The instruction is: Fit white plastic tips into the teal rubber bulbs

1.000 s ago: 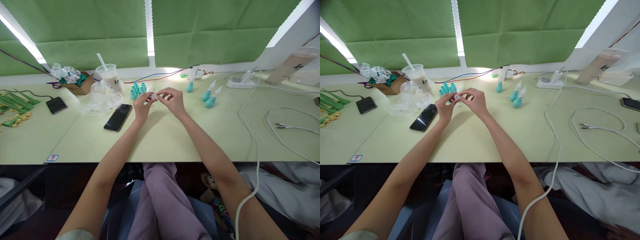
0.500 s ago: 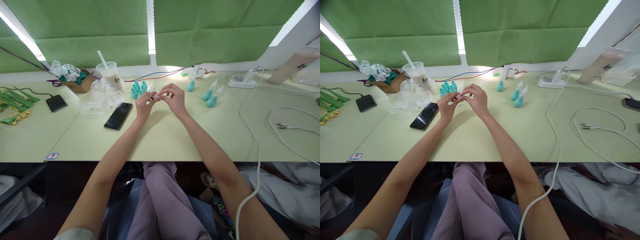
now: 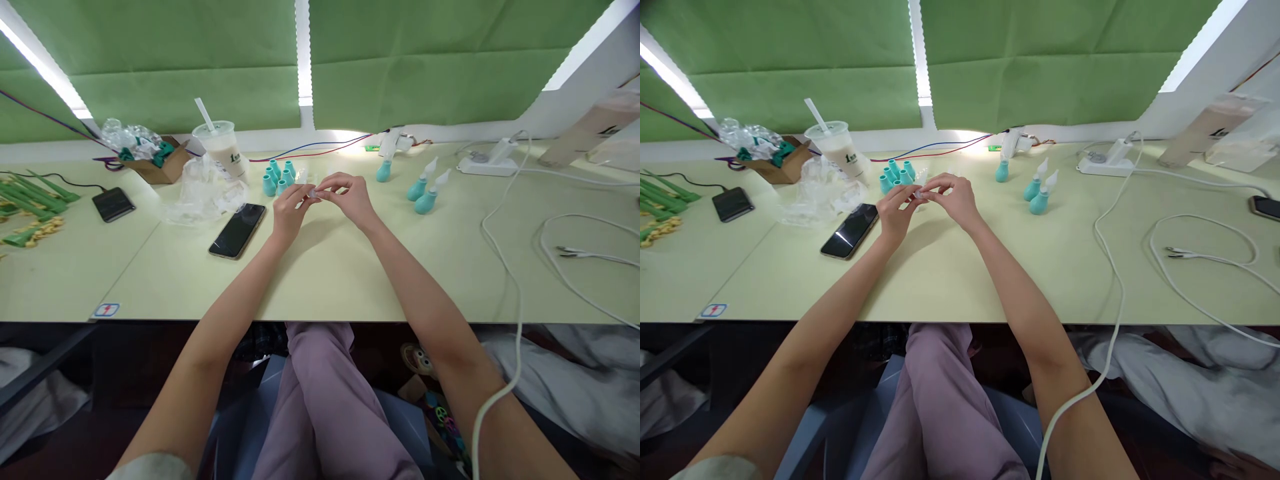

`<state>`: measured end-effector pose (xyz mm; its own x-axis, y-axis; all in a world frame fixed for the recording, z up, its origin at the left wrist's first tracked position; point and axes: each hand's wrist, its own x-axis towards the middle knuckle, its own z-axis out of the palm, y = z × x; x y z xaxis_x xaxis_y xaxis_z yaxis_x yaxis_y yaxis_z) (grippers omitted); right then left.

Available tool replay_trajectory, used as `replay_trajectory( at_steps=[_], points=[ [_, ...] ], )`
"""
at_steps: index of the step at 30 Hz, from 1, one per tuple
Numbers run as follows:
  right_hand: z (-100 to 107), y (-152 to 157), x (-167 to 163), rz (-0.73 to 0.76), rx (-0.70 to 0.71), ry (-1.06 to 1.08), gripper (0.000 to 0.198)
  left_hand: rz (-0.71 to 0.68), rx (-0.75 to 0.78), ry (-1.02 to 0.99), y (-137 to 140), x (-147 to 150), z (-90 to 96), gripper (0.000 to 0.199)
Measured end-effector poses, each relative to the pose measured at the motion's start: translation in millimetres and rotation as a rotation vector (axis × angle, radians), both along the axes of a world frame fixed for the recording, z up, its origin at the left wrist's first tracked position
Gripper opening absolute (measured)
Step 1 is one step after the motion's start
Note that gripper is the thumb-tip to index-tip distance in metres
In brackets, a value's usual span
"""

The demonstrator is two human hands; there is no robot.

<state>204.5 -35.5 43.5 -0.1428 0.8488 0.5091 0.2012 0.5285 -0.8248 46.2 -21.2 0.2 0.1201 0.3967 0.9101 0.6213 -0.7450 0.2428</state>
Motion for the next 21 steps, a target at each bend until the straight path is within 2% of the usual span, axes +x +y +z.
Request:
replay_trajectory(
  at_steps=[6, 13, 17, 21],
  points=[
    [-5, 4, 6, 0.093, -0.257, 0.072, 0.03, 0.003, 0.011, 0.097, 1, -2, -2.6, 0.026],
    [-9, 6, 13, 0.252, -0.474, 0.218, 0.041, 0.025, 0.042, 0.174, 1, -3, -3.7, 0.025],
    [-13, 11, 16, 0.335, -0.552, 0.286, 0.039, 0.008, 0.024, 0.2, 2, -3, -5.9, 0.027],
    [-16, 11, 15, 0.353, -0.601, 0.344, 0.036, 0.01, 0.022, 0.188, 2, -4, -5.7, 0.028]
  ],
)
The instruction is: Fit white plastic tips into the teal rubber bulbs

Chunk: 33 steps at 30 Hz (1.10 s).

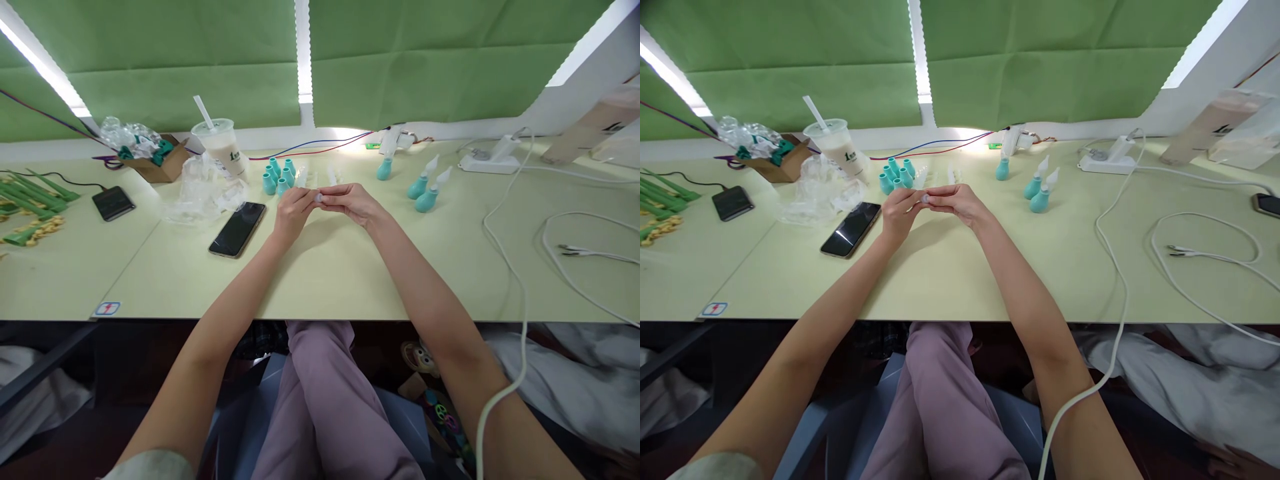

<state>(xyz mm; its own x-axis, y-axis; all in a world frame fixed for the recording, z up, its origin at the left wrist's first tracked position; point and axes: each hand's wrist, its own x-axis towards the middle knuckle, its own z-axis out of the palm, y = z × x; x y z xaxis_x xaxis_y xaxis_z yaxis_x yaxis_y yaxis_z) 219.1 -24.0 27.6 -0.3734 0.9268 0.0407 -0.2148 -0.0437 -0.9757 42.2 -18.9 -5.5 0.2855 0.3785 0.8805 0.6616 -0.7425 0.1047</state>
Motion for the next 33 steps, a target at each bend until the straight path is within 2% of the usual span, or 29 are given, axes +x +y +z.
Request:
replay_trajectory(
  at_steps=[9, 14, 22, 33],
  points=[
    [-4.3, 0.5, -4.5, 0.004, -0.09, 0.039, 0.025, 0.031, 0.025, 0.012, 2.1, 0.3, -0.5, 0.03],
    [-7.5, 4.0, -2.1, 0.025, -0.093, 0.06, 0.025, 0.046, 0.094, 0.029, 2.6, 1.8, -2.1, 0.029],
    [-2.0, -1.8, -3.4, -0.002, -0.096, 0.007, 0.025, 0.076, 0.103, 0.045, 4.3, 2.6, -3.2, 0.03],
    [-1.7, -5.0, -6.4, -0.013, -0.124, 0.011, 0.021, 0.052, 0.006, 0.002, 1.4, 4.8, -4.2, 0.035]
  ],
)
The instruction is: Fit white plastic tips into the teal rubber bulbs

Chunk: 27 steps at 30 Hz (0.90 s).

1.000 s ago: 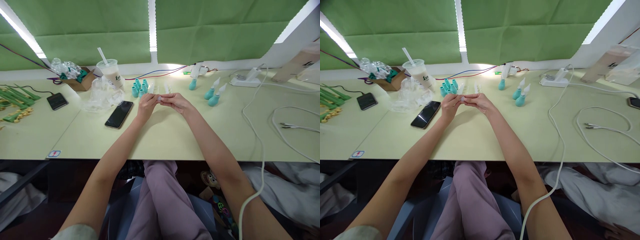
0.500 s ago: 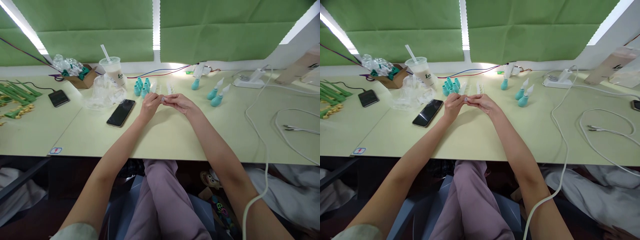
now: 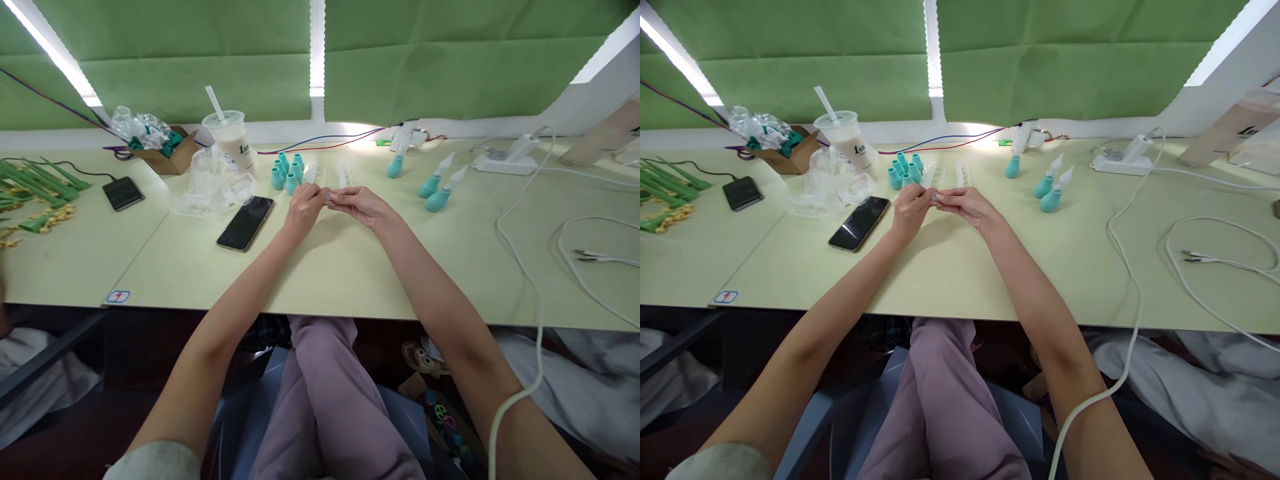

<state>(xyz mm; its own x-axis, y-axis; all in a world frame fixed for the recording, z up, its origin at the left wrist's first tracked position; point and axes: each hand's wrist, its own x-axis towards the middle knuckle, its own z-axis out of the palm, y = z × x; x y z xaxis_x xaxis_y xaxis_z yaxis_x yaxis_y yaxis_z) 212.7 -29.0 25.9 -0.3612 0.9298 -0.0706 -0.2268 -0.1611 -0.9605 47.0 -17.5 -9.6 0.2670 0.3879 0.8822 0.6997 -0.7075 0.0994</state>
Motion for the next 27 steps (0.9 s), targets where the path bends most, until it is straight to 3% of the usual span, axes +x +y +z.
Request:
replay_trajectory(
  at_steps=[10, 17, 27],
  points=[
    [-7, 5, 0, 0.018, 0.007, 0.051, 0.023, -0.025, -0.04, -0.025, 0, 1, 1.2, 0.036],
    [-2, 5, 3, 0.073, 0.067, 0.069, 0.027, -0.004, 0.005, -0.062, -5, 0, 10.7, 0.031],
    [3, 4, 8, 0.124, 0.044, 0.059, 0.027, -0.012, -0.003, -0.054, -4, 0, 9.7, 0.028]
  ],
)
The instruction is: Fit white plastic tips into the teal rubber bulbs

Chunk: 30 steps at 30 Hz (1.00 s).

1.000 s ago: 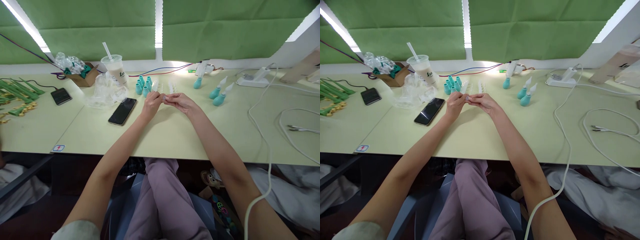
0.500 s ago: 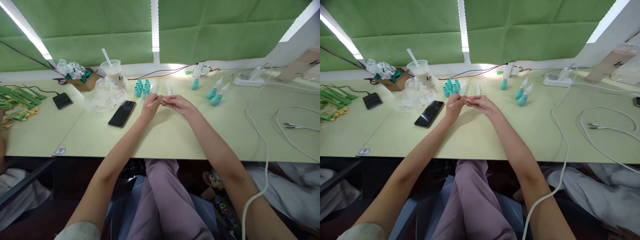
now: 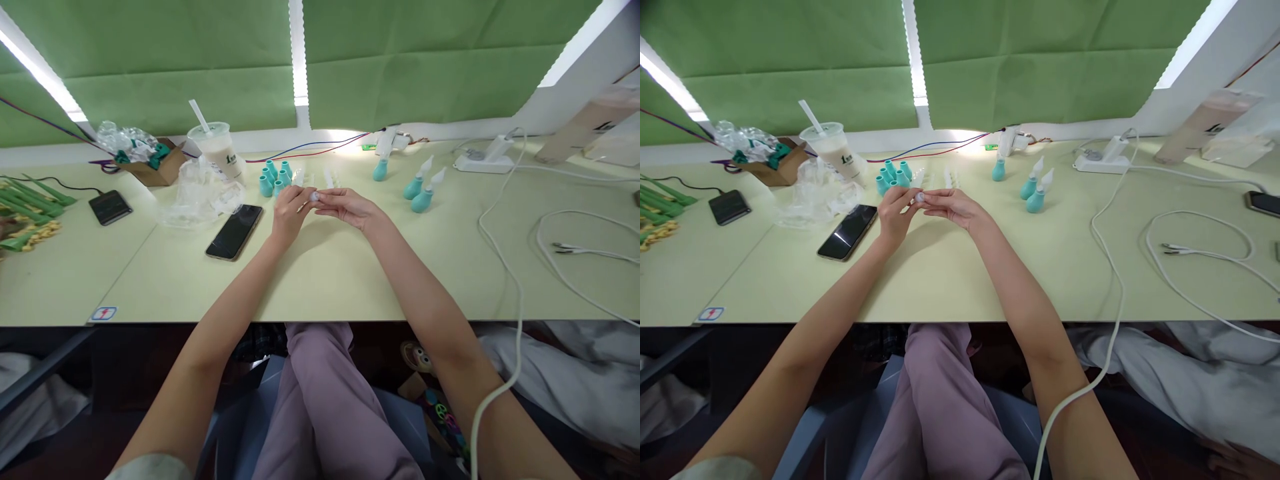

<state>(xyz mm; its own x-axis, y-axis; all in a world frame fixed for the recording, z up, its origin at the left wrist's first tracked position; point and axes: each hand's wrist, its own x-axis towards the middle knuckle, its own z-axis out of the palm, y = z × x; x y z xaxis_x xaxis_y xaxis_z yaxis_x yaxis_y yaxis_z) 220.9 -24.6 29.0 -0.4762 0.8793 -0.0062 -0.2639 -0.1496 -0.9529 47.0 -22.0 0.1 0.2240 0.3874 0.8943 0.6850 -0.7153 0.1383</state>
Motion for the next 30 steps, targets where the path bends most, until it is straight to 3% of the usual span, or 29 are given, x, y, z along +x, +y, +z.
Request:
replay_trajectory(
  at_steps=[19, 30],
  points=[
    [5, -4, 1, 0.002, 0.009, -0.025, 0.027, 0.06, 0.138, 0.087, -3, 1, 1.1, 0.031],
    [13, -8, 2, -0.003, 0.076, -0.072, 0.028, 0.002, 0.096, 0.058, 3, -1, -4.4, 0.029]
  ],
)
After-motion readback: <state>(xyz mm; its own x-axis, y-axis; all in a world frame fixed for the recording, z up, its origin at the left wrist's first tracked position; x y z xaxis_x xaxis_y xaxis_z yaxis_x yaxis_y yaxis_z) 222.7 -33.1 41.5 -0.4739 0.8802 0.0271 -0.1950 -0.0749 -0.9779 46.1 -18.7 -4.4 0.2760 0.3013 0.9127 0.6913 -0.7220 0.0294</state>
